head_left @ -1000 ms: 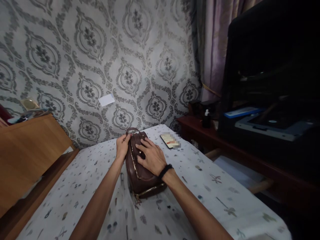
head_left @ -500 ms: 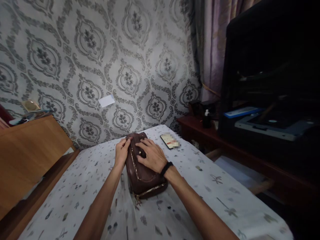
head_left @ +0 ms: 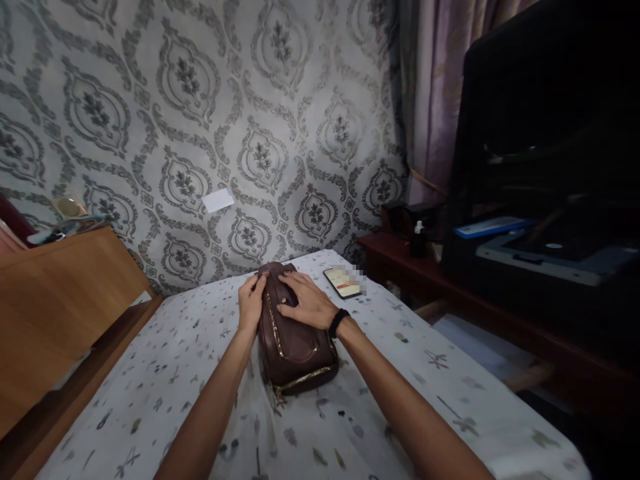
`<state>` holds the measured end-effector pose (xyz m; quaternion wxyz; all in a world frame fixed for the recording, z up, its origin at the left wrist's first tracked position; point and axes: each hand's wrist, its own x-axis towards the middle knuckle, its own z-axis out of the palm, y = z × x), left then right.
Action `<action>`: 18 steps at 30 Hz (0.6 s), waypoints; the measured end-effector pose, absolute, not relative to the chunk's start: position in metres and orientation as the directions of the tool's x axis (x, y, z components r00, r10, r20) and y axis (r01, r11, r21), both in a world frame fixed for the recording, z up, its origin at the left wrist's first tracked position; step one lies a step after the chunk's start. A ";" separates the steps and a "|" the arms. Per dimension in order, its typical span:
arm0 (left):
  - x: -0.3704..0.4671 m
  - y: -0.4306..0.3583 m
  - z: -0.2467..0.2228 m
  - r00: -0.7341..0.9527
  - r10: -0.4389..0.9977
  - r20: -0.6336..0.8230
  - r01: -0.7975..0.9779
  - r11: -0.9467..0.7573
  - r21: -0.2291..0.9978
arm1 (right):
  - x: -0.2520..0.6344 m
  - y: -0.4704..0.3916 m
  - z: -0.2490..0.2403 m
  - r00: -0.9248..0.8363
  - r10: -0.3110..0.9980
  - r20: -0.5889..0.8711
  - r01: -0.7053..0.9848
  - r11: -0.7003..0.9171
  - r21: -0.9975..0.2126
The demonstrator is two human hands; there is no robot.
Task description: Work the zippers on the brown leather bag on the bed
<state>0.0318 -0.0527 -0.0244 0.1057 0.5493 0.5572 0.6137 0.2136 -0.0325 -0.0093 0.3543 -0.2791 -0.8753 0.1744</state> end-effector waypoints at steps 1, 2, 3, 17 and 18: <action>0.032 -0.053 -0.023 -0.361 0.742 0.565 0.500 -0.358 0.789 | 0.214 -0.032 -0.013 -0.580 0.612 0.538 0.347 0.783 -0.517; 0.032 -0.054 -0.021 -0.347 0.742 0.574 0.519 -0.358 0.776 | 0.214 -0.032 -0.017 -0.562 0.610 0.559 0.320 0.783 -0.533; 0.032 -0.055 -0.019 -0.330 0.744 0.581 0.540 -0.356 0.763 | 0.215 -0.033 -0.022 -0.538 0.608 0.584 0.285 0.783 -0.552; 0.046 -0.020 0.021 -0.076 0.837 0.543 0.747 -0.313 0.587 | 0.217 -0.044 -0.073 -0.125 0.720 0.682 0.012 0.689 -0.725; 0.048 -0.017 0.022 -0.061 0.850 0.523 0.750 -0.306 0.586 | 0.217 -0.045 -0.075 -0.124 0.716 0.687 0.010 0.693 -0.721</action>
